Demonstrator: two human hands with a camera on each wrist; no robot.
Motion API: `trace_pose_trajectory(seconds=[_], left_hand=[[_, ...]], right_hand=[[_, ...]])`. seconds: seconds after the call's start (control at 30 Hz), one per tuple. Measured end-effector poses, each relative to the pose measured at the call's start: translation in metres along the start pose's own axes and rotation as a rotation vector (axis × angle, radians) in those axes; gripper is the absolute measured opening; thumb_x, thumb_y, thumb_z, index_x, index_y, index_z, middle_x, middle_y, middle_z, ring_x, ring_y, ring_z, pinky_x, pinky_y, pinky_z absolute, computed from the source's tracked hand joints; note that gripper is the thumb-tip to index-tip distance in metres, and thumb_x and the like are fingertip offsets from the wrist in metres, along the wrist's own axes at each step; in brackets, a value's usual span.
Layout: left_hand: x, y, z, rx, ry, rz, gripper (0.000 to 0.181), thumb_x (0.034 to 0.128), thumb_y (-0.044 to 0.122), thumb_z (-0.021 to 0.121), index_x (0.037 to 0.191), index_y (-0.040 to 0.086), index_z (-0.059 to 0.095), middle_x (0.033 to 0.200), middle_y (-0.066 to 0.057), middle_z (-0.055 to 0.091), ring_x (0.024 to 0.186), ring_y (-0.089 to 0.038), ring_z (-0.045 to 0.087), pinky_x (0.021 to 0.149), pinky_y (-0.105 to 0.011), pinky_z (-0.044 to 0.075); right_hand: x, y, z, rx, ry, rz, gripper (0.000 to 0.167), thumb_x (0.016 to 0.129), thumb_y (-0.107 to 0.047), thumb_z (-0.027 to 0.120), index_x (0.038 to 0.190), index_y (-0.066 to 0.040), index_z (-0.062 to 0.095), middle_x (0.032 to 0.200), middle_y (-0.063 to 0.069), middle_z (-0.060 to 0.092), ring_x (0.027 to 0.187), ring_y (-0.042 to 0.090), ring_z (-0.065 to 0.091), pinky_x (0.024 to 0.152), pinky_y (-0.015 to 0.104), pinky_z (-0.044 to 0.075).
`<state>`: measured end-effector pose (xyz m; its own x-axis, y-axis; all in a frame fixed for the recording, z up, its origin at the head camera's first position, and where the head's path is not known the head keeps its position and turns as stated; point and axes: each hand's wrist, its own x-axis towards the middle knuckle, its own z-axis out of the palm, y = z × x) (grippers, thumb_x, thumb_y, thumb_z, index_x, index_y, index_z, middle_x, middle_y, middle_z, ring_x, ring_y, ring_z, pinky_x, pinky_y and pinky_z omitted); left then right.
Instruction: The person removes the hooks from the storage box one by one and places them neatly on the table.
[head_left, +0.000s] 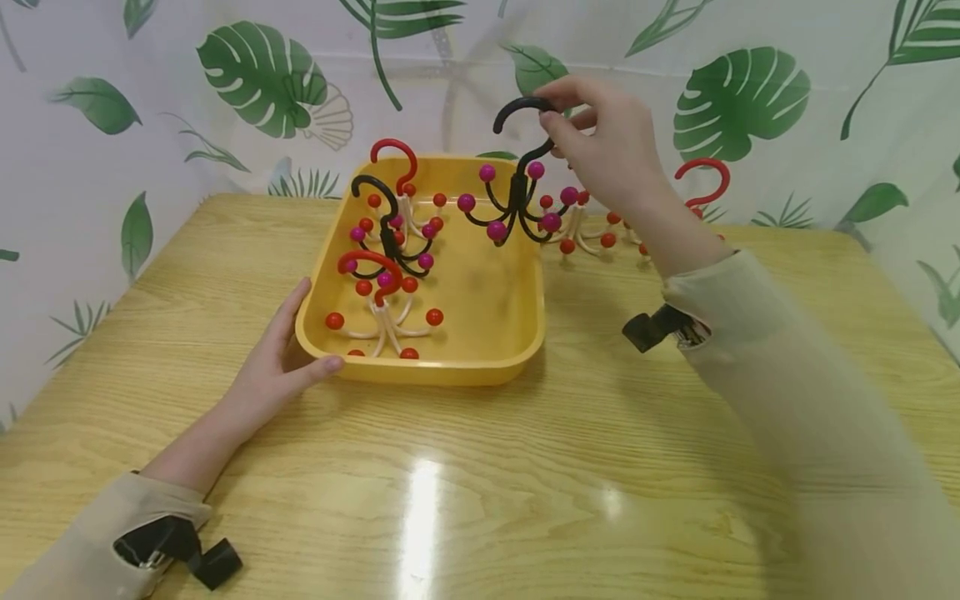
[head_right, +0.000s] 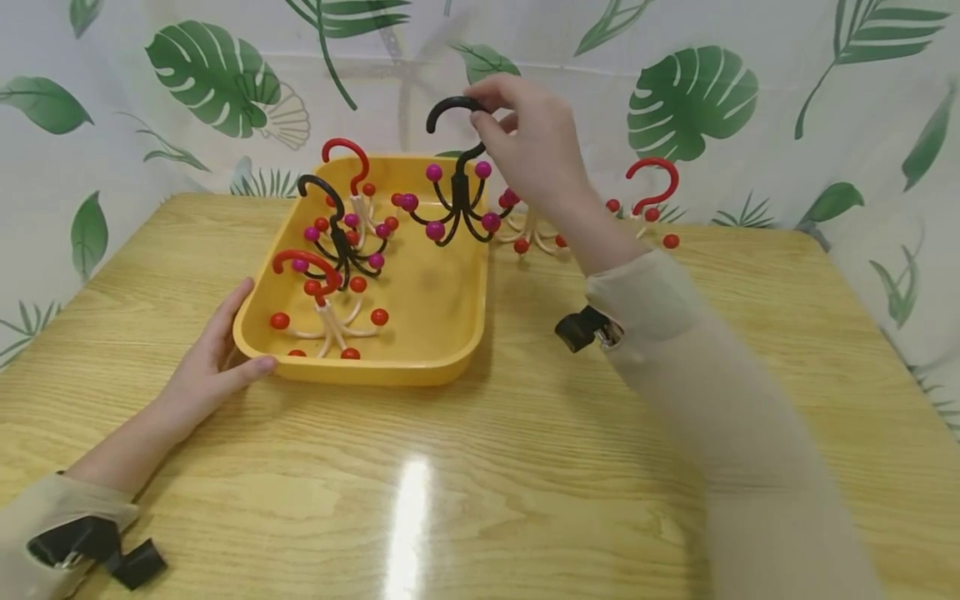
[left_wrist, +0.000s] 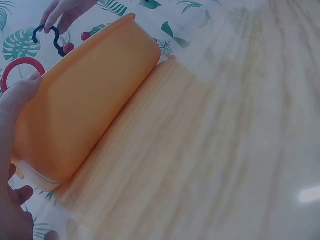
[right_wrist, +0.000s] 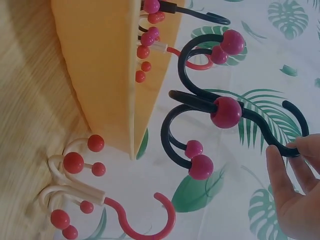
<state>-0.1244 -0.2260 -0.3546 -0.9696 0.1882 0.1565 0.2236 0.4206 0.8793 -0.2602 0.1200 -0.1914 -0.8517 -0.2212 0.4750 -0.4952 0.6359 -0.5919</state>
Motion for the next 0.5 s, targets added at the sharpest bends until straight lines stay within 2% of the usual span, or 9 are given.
trace_pose_trajectory(seconds=[0.3, 0.5], left_hand=[[0.0, 0.001, 0.0, -0.006, -0.004, -0.013, 0.094, 0.088, 0.022, 0.07, 0.155, 0.026, 0.004, 0.159, 0.001, 0.008, 0.143, -0.025, 0.012, 0.113, -0.054, 0.012], [0.0, 0.001, 0.0, 0.005, -0.002, -0.02, 0.094, 0.0877, 0.023, 0.07, 0.155, 0.029, 0.004, 0.159, 0.001, 0.008, 0.143, -0.025, 0.012, 0.113, -0.054, 0.011]], right_hand=[[-0.018, 0.011, -0.025, 0.068, 0.063, 0.021, 0.029, 0.095, -0.024, 0.059, 0.122, -0.014, 0.066, 0.112, 0.003, 0.064, 0.082, 0.008, 0.062, 0.066, 0.016, 0.05], [-0.028, 0.023, -0.035, 0.026, 0.074, 0.068, 0.03, 0.095, -0.027, 0.06, 0.121, -0.014, 0.065, 0.114, 0.004, 0.063, 0.085, 0.007, 0.06, 0.066, 0.015, 0.048]])
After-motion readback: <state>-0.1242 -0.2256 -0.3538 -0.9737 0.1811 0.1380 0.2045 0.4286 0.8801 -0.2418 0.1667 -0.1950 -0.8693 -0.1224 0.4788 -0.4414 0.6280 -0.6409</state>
